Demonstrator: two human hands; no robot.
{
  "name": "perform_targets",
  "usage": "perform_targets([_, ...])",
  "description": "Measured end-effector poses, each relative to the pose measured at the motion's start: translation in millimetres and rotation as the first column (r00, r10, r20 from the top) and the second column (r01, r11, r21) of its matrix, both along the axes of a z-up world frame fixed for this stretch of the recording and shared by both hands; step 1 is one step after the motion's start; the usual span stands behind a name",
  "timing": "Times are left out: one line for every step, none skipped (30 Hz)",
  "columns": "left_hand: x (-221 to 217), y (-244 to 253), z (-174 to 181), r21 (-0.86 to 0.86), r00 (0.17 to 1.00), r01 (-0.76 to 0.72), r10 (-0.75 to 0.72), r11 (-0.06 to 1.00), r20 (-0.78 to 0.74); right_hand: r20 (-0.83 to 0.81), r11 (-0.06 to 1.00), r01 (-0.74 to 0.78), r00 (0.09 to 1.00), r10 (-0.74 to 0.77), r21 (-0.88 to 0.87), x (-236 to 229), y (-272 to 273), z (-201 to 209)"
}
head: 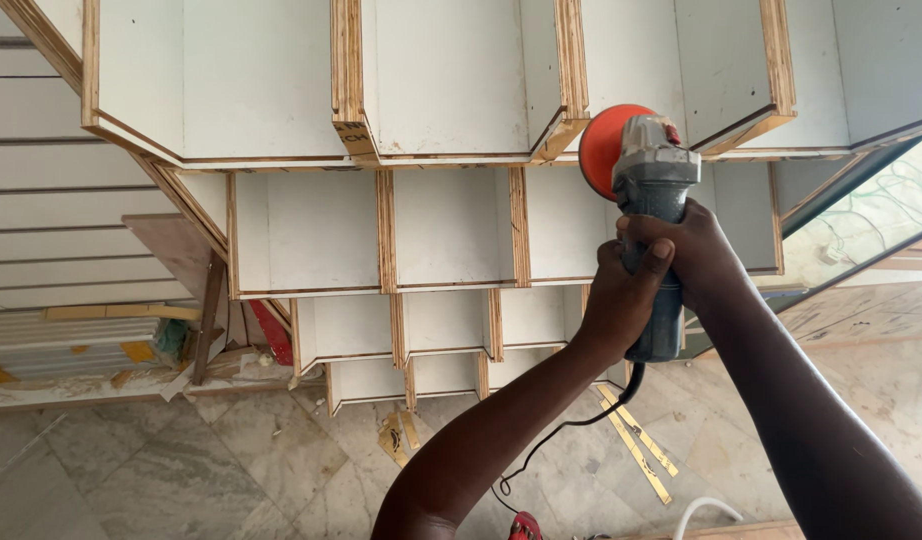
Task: The person uses an electric sander to smooth the edges and surfaces of a wooden shelving unit. They move the sander along the top edges and inside corners of the shelves, occasionally pausing to wipe away dust with their hand.
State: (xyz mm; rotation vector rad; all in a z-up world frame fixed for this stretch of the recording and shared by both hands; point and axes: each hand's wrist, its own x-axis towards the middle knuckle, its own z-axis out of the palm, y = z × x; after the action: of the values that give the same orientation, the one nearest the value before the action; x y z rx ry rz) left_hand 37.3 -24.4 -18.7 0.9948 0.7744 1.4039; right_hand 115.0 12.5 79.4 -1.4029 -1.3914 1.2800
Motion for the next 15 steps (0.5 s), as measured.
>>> perform_targets([-2.1,0.2,0.1,-0.008,1.000,-0.001,0.001,1.000,-0.012,-0.004,1.000,-0.007,1.000,0.007,0.002,-1.7,0.0,0.3])
perform_targets([-5.0,0.7,0.1,-0.016,1.000,-0.007,0.007,1.000,-0.007,-0.006,1.000,-0.012,1.000,0.012,0.009,-4.6,0.5,0.2])
perform_targets([-7.9,1.1,-0.1,-0.024,1.000,-0.012,0.012,1.000,-0.002,-0.008,1.000,-0.017,1.000,0.017,0.017,-8.1,0.9,0.1])
perform_targets([-10.2,1.5,-0.2,-0.031,1.000,-0.020,0.020,0.999,0.003,-0.011,0.999,-0.025,1.000,0.025,0.025,-12.0,1.2,0.2])
perform_targets([-12.1,1.3,-0.5,-0.043,1.000,-0.027,0.027,0.999,0.003,-0.007,1.000,-0.024,1.000,0.024,0.012,-15.5,0.5,0.6])
perform_targets([-14.8,1.8,-1.0,-0.054,0.999,-0.036,0.036,0.998,0.003,-0.003,1.000,-0.025,1.000,0.025,-0.001,-19.2,0.2,1.5])
perform_targets([-17.3,2.3,-1.6,-0.066,0.999,-0.045,0.045,0.997,0.004,0.001,1.000,-0.026,1.000,0.027,-0.013,-23.2,-0.2,2.5])
perform_targets([-19.6,1.8,-2.5,-0.060,0.999,-0.049,0.050,0.997,0.014,0.006,0.999,-0.032,0.999,0.032,-0.014,-27.0,-1.1,3.2])
perform_targets([-22.2,1.5,-3.3,-0.055,0.998,-0.053,0.055,0.997,0.024,0.012,0.999,-0.038,0.999,0.038,-0.016,-30.8,-2.0,3.9])
perform_targets([-24.8,0.8,-4.2,-0.050,0.998,-0.056,0.058,0.997,0.033,0.016,0.999,-0.043,0.999,0.043,-0.017,-34.4,-3.0,4.4])
perform_targets([-27.9,0.1,-4.9,-0.051,0.997,-0.054,0.056,0.997,0.045,0.021,0.999,-0.050,0.999,0.050,-0.017,-38.1,-3.5,4.8])
perform_targets([-31.3,-0.6,-5.6,-0.052,0.997,-0.048,0.051,0.998,0.056,0.026,0.998,-0.054,0.998,0.054,-0.017,-41.3,-4.0,5.2])
perform_targets([-34.5,-1.5,-6.2,-0.052,0.997,-0.042,0.046,0.998,0.068,0.030,0.998,-0.058,0.998,0.058,-0.017,-44.6,-4.3,5.1])
perform_targets([-37.7,-1.7,-6.5,-0.043,0.995,-0.046,0.050,0.998,0.086,0.043,0.998,-0.062,0.997,0.062,-0.017,-48.3,-3.8,5.0])
perform_targets([-40.6,-2.1,-7.1,-0.033,0.993,-0.051,0.054,0.998,0.105,0.056,0.998,-0.065,0.996,0.066,-0.017,-51.6,-3.1,4.5])
